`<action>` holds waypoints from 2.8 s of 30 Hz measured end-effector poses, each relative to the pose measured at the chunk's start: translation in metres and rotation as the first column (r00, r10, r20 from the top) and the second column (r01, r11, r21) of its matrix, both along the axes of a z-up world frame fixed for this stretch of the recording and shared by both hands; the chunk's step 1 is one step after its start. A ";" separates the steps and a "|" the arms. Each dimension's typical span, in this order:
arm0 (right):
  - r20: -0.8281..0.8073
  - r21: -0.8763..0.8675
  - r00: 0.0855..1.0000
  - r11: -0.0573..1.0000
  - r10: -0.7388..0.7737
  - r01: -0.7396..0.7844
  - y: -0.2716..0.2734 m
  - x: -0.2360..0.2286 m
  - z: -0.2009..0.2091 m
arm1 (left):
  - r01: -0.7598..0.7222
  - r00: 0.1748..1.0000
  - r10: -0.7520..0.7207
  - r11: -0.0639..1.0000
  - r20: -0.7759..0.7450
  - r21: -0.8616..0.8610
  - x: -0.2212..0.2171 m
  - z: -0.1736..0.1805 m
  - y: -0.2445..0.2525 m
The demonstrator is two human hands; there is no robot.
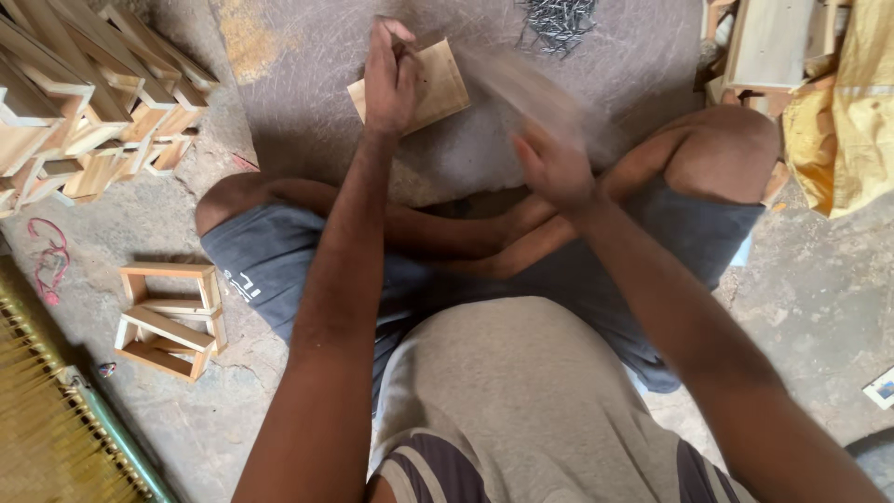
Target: The person sits on the floor and assembles small wooden boxes by hand. They pick up wooden frames and flat panels, align them, and use a hammer to drive nails into the joints. Completed boxes are stacked nearby.
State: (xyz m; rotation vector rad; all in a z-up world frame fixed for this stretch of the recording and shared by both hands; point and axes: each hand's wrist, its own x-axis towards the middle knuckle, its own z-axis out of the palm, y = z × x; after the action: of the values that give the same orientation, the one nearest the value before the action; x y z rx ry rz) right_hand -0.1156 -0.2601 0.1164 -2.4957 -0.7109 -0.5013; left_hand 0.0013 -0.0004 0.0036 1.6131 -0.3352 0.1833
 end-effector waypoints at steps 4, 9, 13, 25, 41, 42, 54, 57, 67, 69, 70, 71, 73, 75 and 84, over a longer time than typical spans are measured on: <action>-0.662 0.073 0.734 0.962 -0.151 0.264 -0.003 0.024 -0.008 | -0.034 0.914 0.100 0.985 -0.393 0.169 -0.005 0.023 -0.004; -0.927 0.171 0.375 0.856 -0.028 0.488 -0.023 -0.032 0.009 | -0.030 0.928 -0.214 0.774 0.306 0.632 -0.035 0.043 -0.002; -0.986 0.153 0.143 0.833 0.090 0.532 -0.029 -0.069 -0.002 | -0.105 0.987 0.037 0.889 0.159 0.445 -0.008 0.036 -0.031; -0.972 0.220 0.163 0.905 0.171 0.365 -0.034 -0.025 -0.041 | -0.080 0.977 0.213 0.485 -0.029 0.871 0.050 -0.010 -0.163; -0.978 0.205 0.065 0.868 0.197 0.453 -0.027 -0.031 -0.046 | -0.216 0.976 0.149 0.669 0.156 0.711 -0.088 0.068 0.062; -0.969 0.243 0.079 0.850 0.234 0.468 -0.026 -0.033 -0.045 | -0.245 0.969 0.181 0.680 0.165 0.691 -0.090 0.066 0.063; -0.959 0.144 0.283 0.896 0.021 0.420 0.012 -0.067 -0.005 | -0.051 0.998 0.060 0.946 -0.018 0.320 -0.083 0.041 0.040; -0.864 0.265 0.497 0.913 0.082 0.309 0.017 -0.068 0.006 | -0.062 0.997 0.071 0.947 -0.018 0.314 -0.081 0.045 0.038; -0.720 -0.052 0.692 0.998 -0.054 0.023 0.024 -0.045 0.004 | -0.012 0.997 0.038 0.943 -0.071 0.331 -0.086 0.030 0.038; -0.594 -0.006 0.805 1.000 -0.001 -0.003 0.018 -0.048 0.016 | -0.005 1.000 0.007 0.912 -0.002 0.410 -0.077 0.025 0.036; -0.569 0.074 0.822 0.997 0.029 0.016 0.016 -0.056 0.023 | -0.007 1.000 -0.001 0.892 0.018 0.452 -0.078 0.023 0.040; -0.542 0.154 0.838 0.987 0.056 0.034 0.011 -0.063 0.028 | -0.114 0.993 0.074 0.746 0.088 0.656 -0.079 0.020 0.045; -0.452 0.456 0.864 0.890 0.221 0.011 0.001 -0.071 0.030 | -0.291 0.956 0.141 0.325 0.258 0.900 -0.075 0.014 0.046; -0.253 0.817 0.857 0.574 0.448 -0.059 -0.007 -0.083 0.022 | -0.122 0.982 0.189 0.535 0.022 0.836 -0.084 0.008 0.044; -0.652 0.004 0.753 0.993 -0.088 0.120 0.006 -0.030 -0.039 | -0.102 0.985 0.173 0.676 -0.022 0.729 -0.074 0.015 0.053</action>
State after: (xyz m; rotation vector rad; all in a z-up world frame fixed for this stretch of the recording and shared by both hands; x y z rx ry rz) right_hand -0.1458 -0.2544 0.0770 -2.4275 -0.2699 0.3295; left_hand -0.0730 0.0521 0.0190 2.4469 -0.2205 0.0899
